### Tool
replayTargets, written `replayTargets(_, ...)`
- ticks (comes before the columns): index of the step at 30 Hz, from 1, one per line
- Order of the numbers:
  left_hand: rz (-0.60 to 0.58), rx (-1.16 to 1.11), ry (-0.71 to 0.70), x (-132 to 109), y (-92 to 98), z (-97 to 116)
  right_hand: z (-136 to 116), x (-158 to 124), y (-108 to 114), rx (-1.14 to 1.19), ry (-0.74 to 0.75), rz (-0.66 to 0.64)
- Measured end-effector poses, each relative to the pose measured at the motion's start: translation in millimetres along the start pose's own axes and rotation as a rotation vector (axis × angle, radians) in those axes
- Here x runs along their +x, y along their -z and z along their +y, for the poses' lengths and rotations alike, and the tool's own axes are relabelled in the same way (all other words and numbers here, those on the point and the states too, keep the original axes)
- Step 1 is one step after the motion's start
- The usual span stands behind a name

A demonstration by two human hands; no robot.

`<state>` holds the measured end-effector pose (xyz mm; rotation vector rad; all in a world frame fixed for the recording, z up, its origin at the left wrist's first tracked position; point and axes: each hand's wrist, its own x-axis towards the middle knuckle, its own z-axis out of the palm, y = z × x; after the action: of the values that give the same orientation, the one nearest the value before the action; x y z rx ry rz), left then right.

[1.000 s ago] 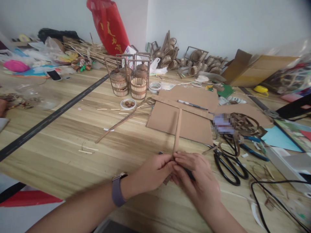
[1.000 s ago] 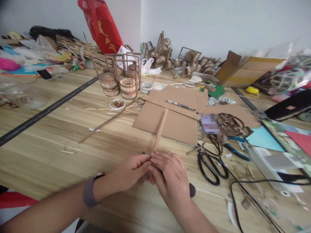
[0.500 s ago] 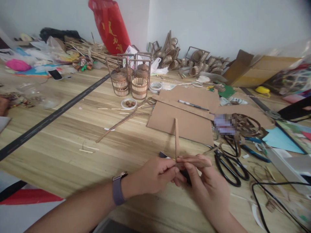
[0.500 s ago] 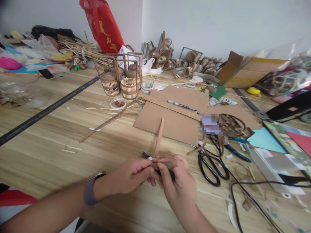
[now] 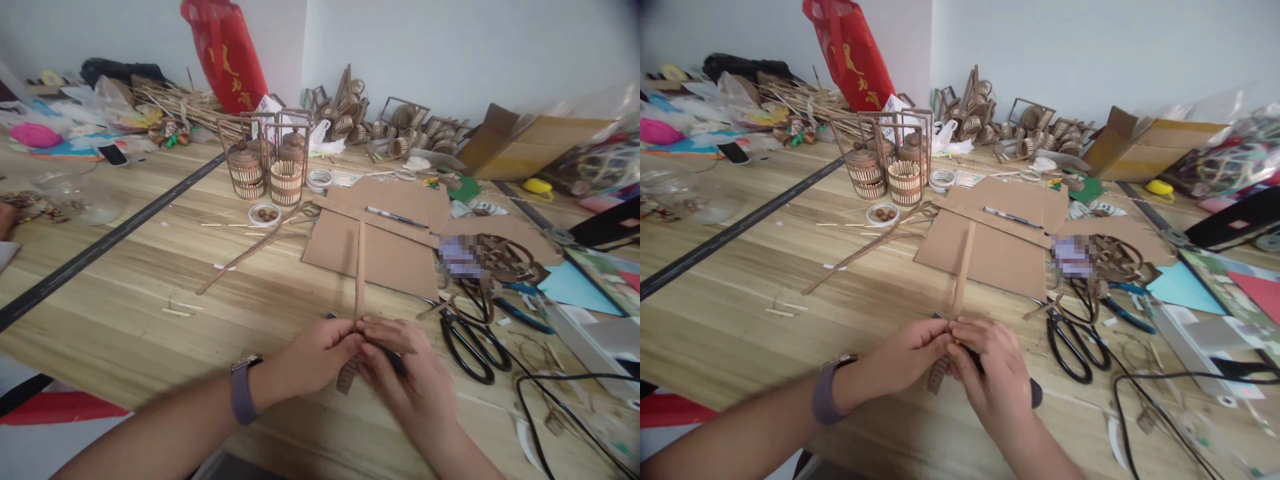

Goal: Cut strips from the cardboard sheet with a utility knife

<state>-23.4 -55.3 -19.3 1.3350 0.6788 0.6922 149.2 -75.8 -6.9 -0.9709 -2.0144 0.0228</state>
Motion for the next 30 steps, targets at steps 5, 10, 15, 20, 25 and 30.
replayTargets(5, 0.001, 0.02, 0.013, -2.8, 0.3, 2.6, 2.2, 2.2, 0.3, -0.079, 0.052, -0.033)
replayTargets(10, -0.021, 0.193, -0.031, -6.4, -0.9, 5.5, 1.4, -1.3, 3.6, -0.06, -0.101, 0.012)
replayTargets(15, -0.062, 0.284, -0.027, -7.3, 1.4, 11.0, -2.4, 0.2, 5.0, 0.106, -0.367, 0.058)
replayTargets(20, -0.068, 0.24, -0.003, -6.5, 2.9, 11.6, -4.8, -0.7, 4.7, 0.172, -0.415, 0.097)
replayTargets(25, -0.064, -0.17, 0.051, -2.5, -1.3, 1.6, -3.7, -4.4, 4.7, 0.053, -0.129, 0.042)
replayTargets(30, -0.028, -0.155, 0.014, -1.0, -2.6, 1.6, 0.4, 0.4, 2.0, -0.082, 0.057, -0.001)
